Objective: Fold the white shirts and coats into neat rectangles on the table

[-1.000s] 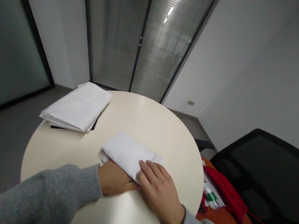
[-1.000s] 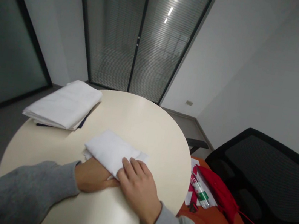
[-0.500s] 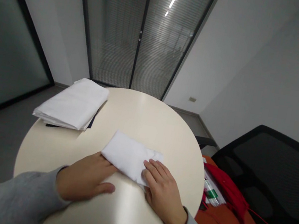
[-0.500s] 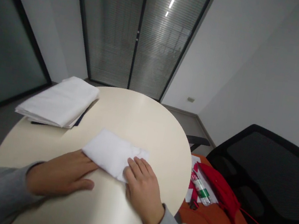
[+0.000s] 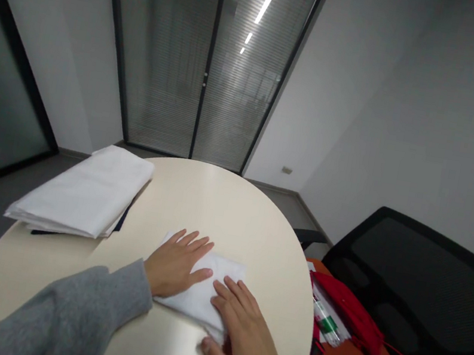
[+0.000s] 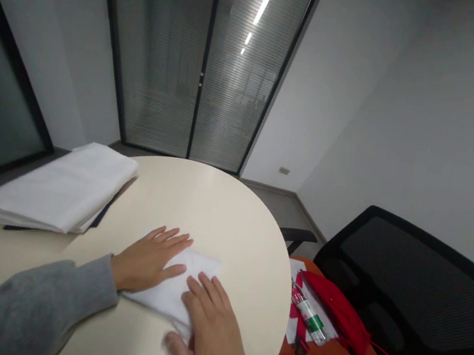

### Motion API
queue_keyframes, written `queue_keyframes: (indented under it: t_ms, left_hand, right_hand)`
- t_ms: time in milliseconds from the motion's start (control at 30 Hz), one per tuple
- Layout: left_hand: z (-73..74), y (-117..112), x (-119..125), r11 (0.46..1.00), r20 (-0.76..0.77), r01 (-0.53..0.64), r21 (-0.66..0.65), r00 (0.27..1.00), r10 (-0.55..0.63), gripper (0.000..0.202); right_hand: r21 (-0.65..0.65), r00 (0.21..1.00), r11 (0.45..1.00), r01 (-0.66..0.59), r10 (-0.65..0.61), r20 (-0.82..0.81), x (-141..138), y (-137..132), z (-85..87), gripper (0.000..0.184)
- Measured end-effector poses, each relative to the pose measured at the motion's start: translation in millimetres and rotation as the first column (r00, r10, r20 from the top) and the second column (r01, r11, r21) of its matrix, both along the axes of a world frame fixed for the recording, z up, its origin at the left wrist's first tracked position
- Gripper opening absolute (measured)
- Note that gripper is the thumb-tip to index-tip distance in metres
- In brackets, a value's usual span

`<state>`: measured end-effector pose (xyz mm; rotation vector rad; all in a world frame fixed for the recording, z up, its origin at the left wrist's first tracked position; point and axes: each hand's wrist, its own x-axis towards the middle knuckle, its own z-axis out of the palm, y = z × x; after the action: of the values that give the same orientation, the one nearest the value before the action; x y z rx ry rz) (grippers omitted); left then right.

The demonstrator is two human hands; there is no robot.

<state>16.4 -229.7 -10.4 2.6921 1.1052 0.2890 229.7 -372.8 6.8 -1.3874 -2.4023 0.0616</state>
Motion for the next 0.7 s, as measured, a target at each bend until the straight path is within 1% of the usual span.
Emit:
queue_keyframes:
  t_ms: [67,133,167,200,233,267,300,367,433,500,567,633,700]
  left_hand:
    - [-7.0,-0.9,-1.1,0.999,0.012,-0.015,0.029,1.0,0.015,0.065]
    - [-7.4,-4.9,-1.7,0.998,0.017,-0.03,0.057,0.999,0.029,0.061]
    - [-6.6,-7.0,-1.7,0.997,0.018,-0.034,0.07,0.999,0.033,0.058]
    - [-5.8,-8.6,-1.7,0.996,0.021,-0.037,0.086,0.999,0.035,0.055]
    - [-5.3,-9.7,-1.8,0.994,0.022,-0.038,0.104,0.999,0.036,0.054]
    - [-5.3,-10.0,-2.1,0.992,0.02,-0.041,0.121,0.999,0.039,0.054]
    - [-5.6,-9.7,-2.8,0.99,0.016,-0.047,0.132,0.999,0.045,0.055]
    - [-6.4,-7.3,-5.2,0.989,0.0,-0.081,0.125,0.997,0.082,0.059]
    - [-6.5,-3.0,-8.6,0.986,-0.014,-0.143,0.081,0.989,0.144,0.061]
    - [-5.8,2.2,-12.8,0.983,-0.011,-0.178,0.033,0.984,0.179,0.059]
    - [-4.9,7.9,-18.1,0.987,0.003,-0.163,-0.001,0.987,0.163,0.057]
    - [-4.9,13.6,-24.6,0.991,0.021,-0.135,-0.023,0.991,0.136,0.056]
    - [-5.9,18.9,-31.7,0.989,0.029,-0.141,-0.039,0.989,0.143,0.056]
  right_hand:
    - [-0.01,1.0,1.0,0.001,0.0,0.027,-6.9,-0.3,24.0,0.046]
    - [0.025,0.999,0.999,0.044,-0.044,0.013,-23.0,7.1,49.5,0.046]
    - [0.052,0.998,0.996,0.07,-0.07,-0.01,-33.4,14.3,59.6,0.047]
    - [0.079,0.996,0.993,0.088,-0.085,-0.037,-44.2,23.6,66.2,0.049]
    - [0.095,0.994,0.991,0.097,-0.091,-0.06,-54.4,34.5,68.5,0.053]
    - [0.096,0.993,0.991,0.099,-0.092,-0.072,-62.8,46.5,66.2,0.056]
    - [0.08,0.993,0.992,0.096,-0.09,-0.072,-68.9,58.8,59.6,0.058]
    - [0.002,0.994,0.995,0.096,-0.096,-0.044,-72.7,81.6,37.2,0.058]
    - [-0.077,0.994,0.991,0.111,-0.112,-0.012,-67.0,97.3,11.3,0.056]
    - [-0.1,0.992,0.987,0.125,-0.125,0.004,-57.4,103.6,-8.4,0.056]
    - [-0.081,0.989,0.986,0.149,-0.148,0.011,-49.6,102.9,-18.0,0.055]
    - [-0.061,0.984,0.982,0.178,-0.176,0.026,-46.2,99.7,-19.5,0.055]
    - [-0.057,0.98,0.979,0.197,-0.195,0.048,-46.2,97.2,-17.3,0.056]
